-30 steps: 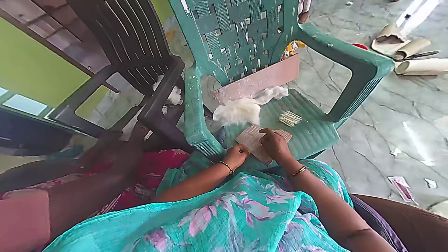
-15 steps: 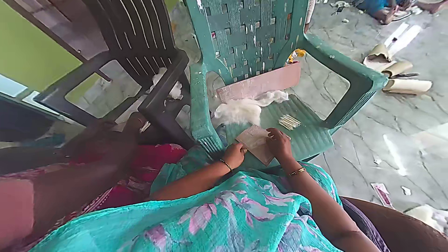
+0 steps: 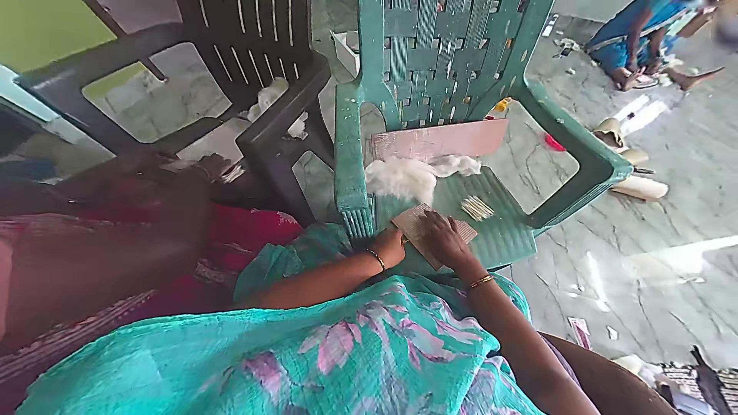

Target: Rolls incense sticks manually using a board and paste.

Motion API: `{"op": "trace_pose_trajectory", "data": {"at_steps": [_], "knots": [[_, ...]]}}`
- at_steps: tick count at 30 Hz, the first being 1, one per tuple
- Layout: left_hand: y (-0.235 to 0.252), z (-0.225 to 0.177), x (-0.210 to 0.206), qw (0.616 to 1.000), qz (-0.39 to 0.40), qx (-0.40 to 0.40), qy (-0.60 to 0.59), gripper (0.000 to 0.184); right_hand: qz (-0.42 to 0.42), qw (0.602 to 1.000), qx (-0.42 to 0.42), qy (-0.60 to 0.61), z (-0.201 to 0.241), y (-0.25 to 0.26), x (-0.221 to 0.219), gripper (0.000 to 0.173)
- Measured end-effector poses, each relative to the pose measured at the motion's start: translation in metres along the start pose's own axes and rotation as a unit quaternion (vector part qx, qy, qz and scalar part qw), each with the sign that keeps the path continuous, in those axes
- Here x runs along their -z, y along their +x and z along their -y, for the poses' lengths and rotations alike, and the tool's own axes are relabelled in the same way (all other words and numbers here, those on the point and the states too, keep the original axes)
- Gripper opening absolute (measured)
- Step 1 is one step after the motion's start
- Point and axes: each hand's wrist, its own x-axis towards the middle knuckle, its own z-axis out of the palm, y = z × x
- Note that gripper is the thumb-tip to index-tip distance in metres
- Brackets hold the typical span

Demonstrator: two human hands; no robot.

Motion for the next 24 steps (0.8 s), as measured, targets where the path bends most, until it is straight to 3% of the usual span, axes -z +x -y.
{"op": "trace_pose_trajectory", "data": {"at_steps": [4, 10, 14, 17, 19, 24], "knots": [[0.002, 0.002, -0.001, 1.0, 0.003, -0.014, -0.018, 0.033, 0.144, 0.987, -0.002, -0.077, 0.011, -0.008, 0.012, 0.065], [-0.007, 0.004, -0.003, 0.995, 0.078, -0.054, -0.025, 0.035, 0.178, 0.979, 0.018, -0.098, 0.004, -0.066, 0.02, 0.071], [-0.007, 0.004, -0.009, 0.992, 0.094, -0.079, -0.04, 0.033, 0.18, 0.978, 0.022, -0.099, 0.005, -0.093, 0.033, 0.065], [-0.006, 0.008, -0.009, 0.992, 0.056, -0.083, -0.077, 0.032, 0.055, 0.997, 0.049, -0.034, -0.01, -0.093, 0.038, 0.051], [-0.002, 0.01, -0.009, 0.992, 0.023, -0.08, -0.096, 0.032, 0.022, 0.999, 0.03, -0.031, -0.015, -0.08, 0.039, 0.05], [0.008, 0.012, -0.007, 0.995, -0.015, -0.054, -0.086, 0.031, 0.065, 0.996, -0.003, -0.054, -0.004, -0.023, 0.026, 0.056]]}}
